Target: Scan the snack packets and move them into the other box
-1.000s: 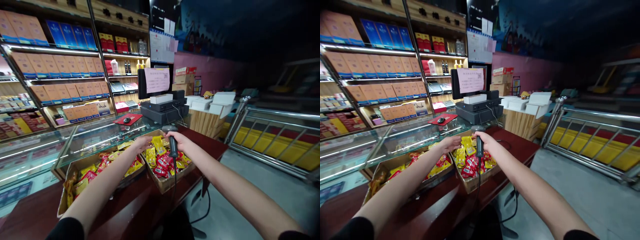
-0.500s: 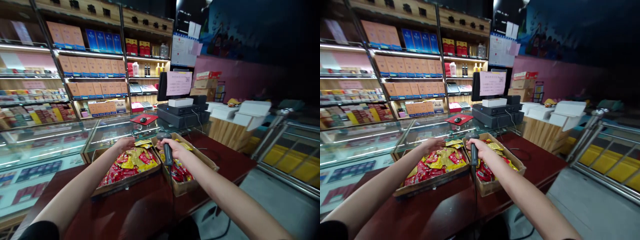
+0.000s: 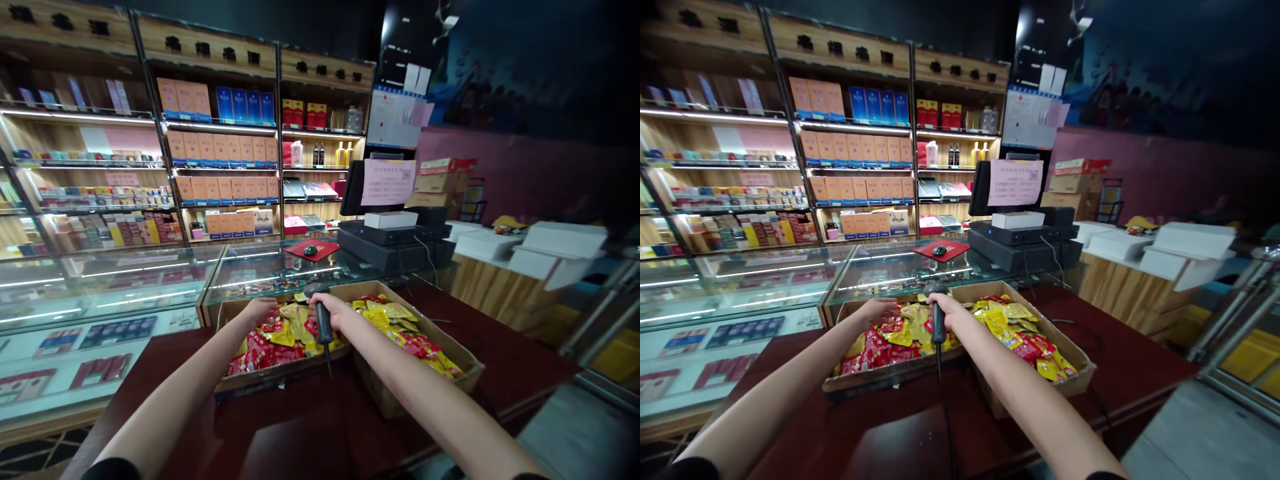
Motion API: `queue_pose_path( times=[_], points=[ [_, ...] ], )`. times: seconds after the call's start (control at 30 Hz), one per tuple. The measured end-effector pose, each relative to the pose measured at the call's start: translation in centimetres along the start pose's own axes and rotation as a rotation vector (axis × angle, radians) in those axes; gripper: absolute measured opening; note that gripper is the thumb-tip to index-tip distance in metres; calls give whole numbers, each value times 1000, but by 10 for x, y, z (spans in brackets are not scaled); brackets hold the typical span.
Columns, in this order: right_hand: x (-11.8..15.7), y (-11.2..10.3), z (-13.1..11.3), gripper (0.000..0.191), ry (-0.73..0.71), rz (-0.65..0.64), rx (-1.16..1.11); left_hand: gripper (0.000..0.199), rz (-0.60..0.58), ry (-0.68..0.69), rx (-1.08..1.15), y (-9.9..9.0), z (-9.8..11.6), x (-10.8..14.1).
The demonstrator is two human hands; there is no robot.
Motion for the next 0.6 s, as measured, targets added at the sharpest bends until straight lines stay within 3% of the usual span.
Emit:
queue_pose_path(
  times=[0.3, 0.6],
  points=[
    [-27, -27, -20, 11, -61, 118, -93, 26, -9, -121, 40, 67, 8, -45],
    [-44, -30, -20, 5, -53, 101, -170, 20, -84, -152, 41, 78, -5, -89]
  ],
)
Point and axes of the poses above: each hand's wrist, its own x-axis away from the middle knuckle, its own y-axis out of the palm, z = x × y, the point moved 7 cm from there along -x, towards the middle knuckle, and after that the axes turned 12 degrees about -x, right-handed, at the moved point
